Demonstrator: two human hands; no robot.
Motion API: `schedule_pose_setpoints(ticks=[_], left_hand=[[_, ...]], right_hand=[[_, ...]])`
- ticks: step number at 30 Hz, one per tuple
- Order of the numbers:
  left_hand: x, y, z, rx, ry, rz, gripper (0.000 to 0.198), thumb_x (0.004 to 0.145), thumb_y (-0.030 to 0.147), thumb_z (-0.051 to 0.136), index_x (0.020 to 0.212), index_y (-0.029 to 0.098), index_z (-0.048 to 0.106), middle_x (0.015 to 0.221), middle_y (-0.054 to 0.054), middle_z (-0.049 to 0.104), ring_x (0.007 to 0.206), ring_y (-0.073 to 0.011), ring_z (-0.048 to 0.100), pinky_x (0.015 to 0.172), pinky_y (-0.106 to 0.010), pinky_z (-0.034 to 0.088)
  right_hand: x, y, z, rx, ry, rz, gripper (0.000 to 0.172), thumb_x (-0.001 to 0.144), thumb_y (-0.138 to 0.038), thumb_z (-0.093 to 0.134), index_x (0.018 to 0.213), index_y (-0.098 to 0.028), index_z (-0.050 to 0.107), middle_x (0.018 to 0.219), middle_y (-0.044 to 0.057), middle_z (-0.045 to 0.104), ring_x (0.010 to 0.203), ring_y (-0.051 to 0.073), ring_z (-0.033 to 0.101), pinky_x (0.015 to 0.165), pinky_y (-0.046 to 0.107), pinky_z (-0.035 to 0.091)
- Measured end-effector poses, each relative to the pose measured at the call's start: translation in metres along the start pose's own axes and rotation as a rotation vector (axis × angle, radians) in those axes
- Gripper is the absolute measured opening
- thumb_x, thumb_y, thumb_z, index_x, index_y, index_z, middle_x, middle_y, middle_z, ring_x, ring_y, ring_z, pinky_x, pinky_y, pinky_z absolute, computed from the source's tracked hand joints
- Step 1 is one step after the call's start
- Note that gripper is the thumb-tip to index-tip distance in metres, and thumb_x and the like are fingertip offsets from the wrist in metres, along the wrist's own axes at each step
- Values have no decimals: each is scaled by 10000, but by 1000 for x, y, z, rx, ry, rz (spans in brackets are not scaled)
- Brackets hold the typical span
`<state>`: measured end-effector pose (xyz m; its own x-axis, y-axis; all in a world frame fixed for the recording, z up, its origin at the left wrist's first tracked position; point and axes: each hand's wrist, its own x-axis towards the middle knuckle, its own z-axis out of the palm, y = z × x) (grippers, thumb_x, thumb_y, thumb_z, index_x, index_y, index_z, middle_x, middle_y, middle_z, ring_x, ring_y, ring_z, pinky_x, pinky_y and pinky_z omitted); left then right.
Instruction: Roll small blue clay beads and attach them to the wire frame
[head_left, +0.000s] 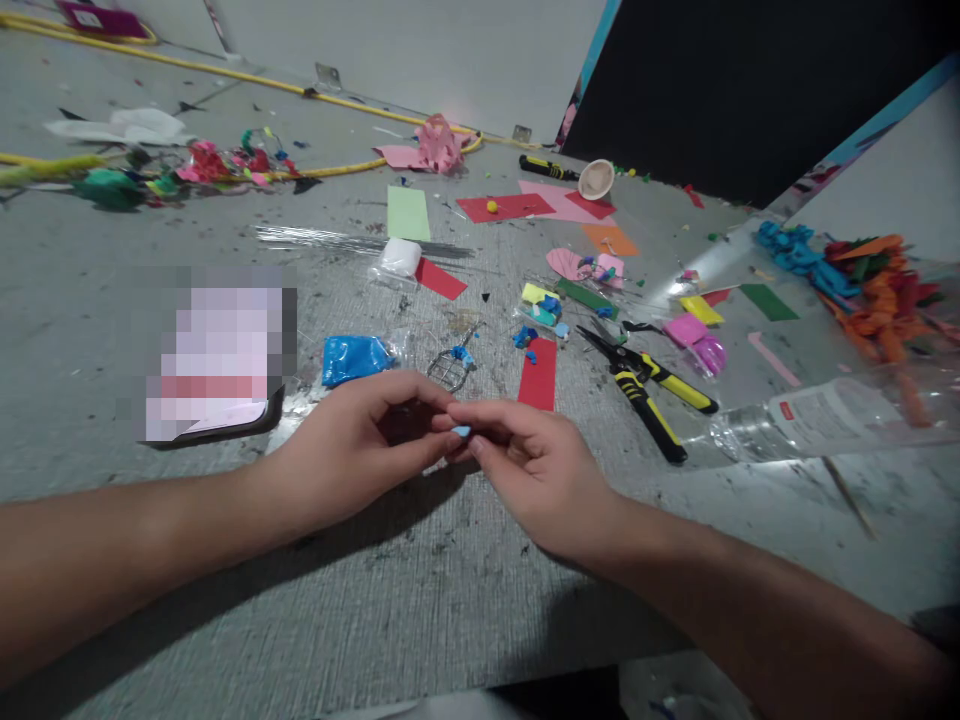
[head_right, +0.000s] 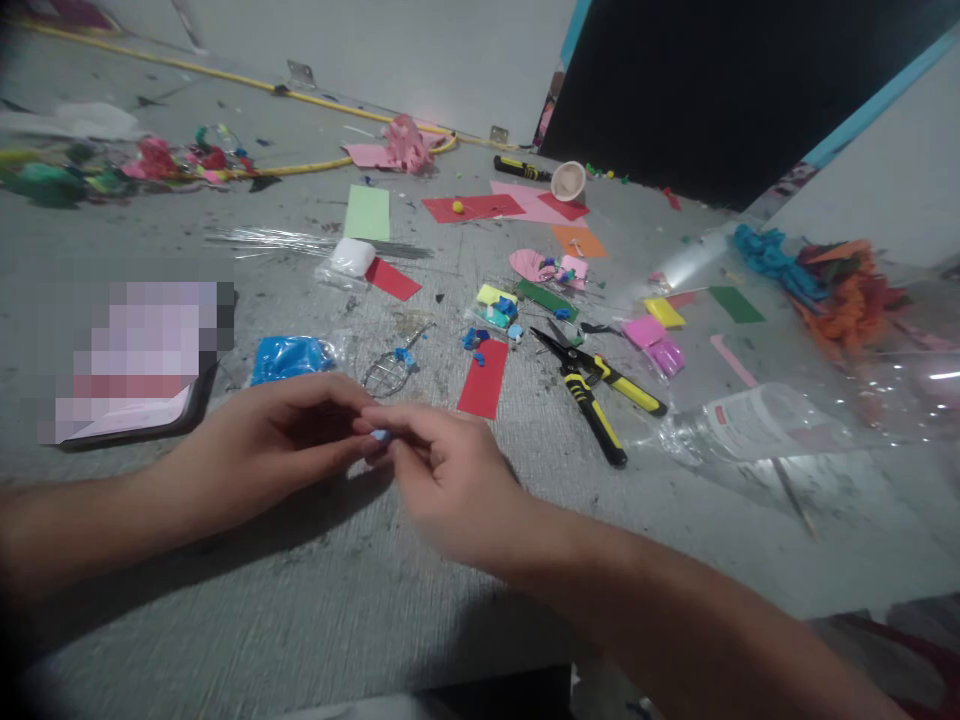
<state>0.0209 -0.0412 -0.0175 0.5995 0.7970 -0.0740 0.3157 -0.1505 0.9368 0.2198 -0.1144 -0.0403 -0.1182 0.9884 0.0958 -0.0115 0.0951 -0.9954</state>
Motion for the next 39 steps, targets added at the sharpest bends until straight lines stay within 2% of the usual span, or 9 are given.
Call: schedule_pose_setpoints(ticks=[6,10,14,17,23,26,29,34,39], left_hand=[[0,1,0,57,7,62,133,874,272,759,966,176,748,886,-52,771,785,-181,706,672,-278,557],[-1,-1,-2,30,-68,140,123,880,233,746,983,166,752,918,-62,767,807,-185,723,703,-286,579],[-2,2,-4,-5,-136,234,109,946,189,679,1016,162,758,922,-53,767,810,-168,727,721,-273,582],[-2,3,-2,-20,-131,206,119,993,185,641,1027,166,753,905,-40,771,797,-151,726,704,-250,568],[-2,-1,2,-136,-89,40,166,1004,264,681,1131,159,698,984,-63,803,851,-173,760,719,-258,601],[-2,-1,1,-137,-63,11,180,1009,296,679,1127,160,687,956,-56,787,804,-168,740,673,-254,592],[-1,1,1,-106,-61,51,152,997,275,679,1096,160,689,930,-42,758,756,-142,704,641,-235,568],[-1,1,1,-8,-115,168,113,976,237,673,1050,159,710,901,-39,735,762,-143,686,654,-239,554],[-2,-1,0,-1,-162,161,128,1009,256,641,1060,170,720,859,-33,742,709,-138,657,625,-241,525]], right_hand=[[1,1,0,-49,33,48,182,947,-253,784,1121,-249,833,1166,53,861,1106,216,817,1050,426,655],[2,-4,1,16,69,99,111,853,-230,862,955,-237,817,1009,31,865,985,206,829,948,388,679],[2,-11,2,54,126,189,239,728,-264,975,817,-221,757,756,-10,791,680,151,763,640,269,643],[3,-12,1,79,141,292,254,780,-363,951,849,-209,761,627,-27,727,530,130,691,496,240,581],[4,-6,1,78,113,110,170,992,-341,744,1101,-230,815,1063,52,853,848,167,835,827,351,722],[4,-4,1,89,98,70,137,962,-258,768,1081,-238,835,1127,51,850,984,174,827,954,373,701],[4,-5,2,143,115,114,176,848,-237,871,1020,-241,832,1066,38,857,1006,191,818,956,380,696],[7,-9,1,159,151,254,354,653,-340,1025,869,-225,769,784,-7,788,733,170,772,686,306,674],[8,-14,0,134,154,344,303,858,-477,866,873,-207,728,644,-42,675,480,91,619,420,191,478]])
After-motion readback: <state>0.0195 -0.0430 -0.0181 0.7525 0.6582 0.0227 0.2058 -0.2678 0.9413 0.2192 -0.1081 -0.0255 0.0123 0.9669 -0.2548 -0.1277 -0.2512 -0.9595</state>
